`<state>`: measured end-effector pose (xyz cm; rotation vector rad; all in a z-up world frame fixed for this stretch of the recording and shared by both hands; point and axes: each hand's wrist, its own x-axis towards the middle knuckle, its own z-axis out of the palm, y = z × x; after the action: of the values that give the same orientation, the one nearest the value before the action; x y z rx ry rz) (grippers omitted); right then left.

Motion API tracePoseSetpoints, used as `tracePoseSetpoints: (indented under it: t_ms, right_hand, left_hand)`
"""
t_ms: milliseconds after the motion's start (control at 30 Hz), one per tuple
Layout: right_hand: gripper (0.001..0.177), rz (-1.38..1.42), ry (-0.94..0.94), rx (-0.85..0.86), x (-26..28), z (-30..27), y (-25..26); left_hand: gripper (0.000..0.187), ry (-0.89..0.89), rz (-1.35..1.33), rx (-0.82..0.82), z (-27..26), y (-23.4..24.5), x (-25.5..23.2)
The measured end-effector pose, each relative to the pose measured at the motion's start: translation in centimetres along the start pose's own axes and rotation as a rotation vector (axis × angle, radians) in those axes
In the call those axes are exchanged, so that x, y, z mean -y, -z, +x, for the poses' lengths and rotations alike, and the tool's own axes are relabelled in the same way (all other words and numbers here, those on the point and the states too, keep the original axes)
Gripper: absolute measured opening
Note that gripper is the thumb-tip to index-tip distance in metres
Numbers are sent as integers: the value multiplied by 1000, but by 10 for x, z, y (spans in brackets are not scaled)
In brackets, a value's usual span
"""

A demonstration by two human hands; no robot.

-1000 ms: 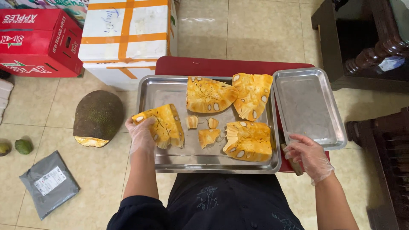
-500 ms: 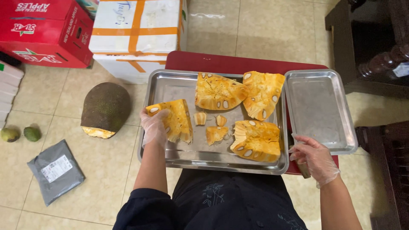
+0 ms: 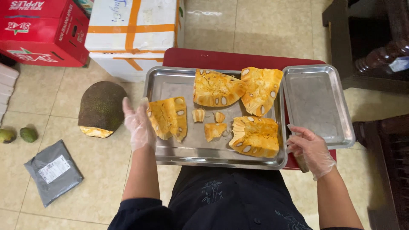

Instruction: Extracting jackfruit bulbs from the fruit segments and placing them on a tray

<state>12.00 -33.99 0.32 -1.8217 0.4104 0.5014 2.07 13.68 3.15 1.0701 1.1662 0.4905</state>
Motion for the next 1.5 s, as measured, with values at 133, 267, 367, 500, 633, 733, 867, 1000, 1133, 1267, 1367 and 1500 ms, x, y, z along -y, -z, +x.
tracePoseSetpoints:
  t_ms: [133, 267, 367, 500, 633, 733, 867, 1000, 1133, 1267, 1367, 1500]
  right_hand:
    - [44, 15, 135, 69, -36, 26, 18]
    - [46, -3, 157, 57, -16, 2, 13]
    - [46, 2, 157, 53, -16, -4, 13]
    - [45, 24, 150, 58, -21, -8, 18]
    - [45, 26, 152, 55, -29, -13, 25]
    - [44, 29, 148, 54, -30, -19, 27]
    - [45, 26, 149, 56, -30, -20, 26]
    - [46, 23, 152, 52, -35, -16, 29]
    - [46, 21, 125, 52, -33, -23, 27]
    - [47, -1, 107, 31, -19, -41, 21]
    - [51, -8, 100, 45, -29, -35, 22]
    - [49, 4, 96, 40, -23, -44, 13]
  left_hand:
    - [46, -308, 39, 19, -15, 6, 19]
    - [22, -12, 147, 107, -75, -9, 12]
    - [22, 84, 238, 189, -116, -25, 21]
    - [26, 50, 369, 296, -81, -15, 117]
    - [56, -112, 741, 378, -78, -16, 134]
    - [68, -169, 705, 427, -95, -31, 121]
    - [82, -336, 1116, 502, -82, -52, 135]
    - [90, -460, 1442, 526, -80, -74, 130]
    - [87, -493, 1699, 601, -62, -87, 157]
    - [65, -757, 1685, 559, -32, -93, 195]
    - [67, -707, 1737, 548, -31, -97, 190]
    - [70, -551, 1574, 601, -47, -81, 166]
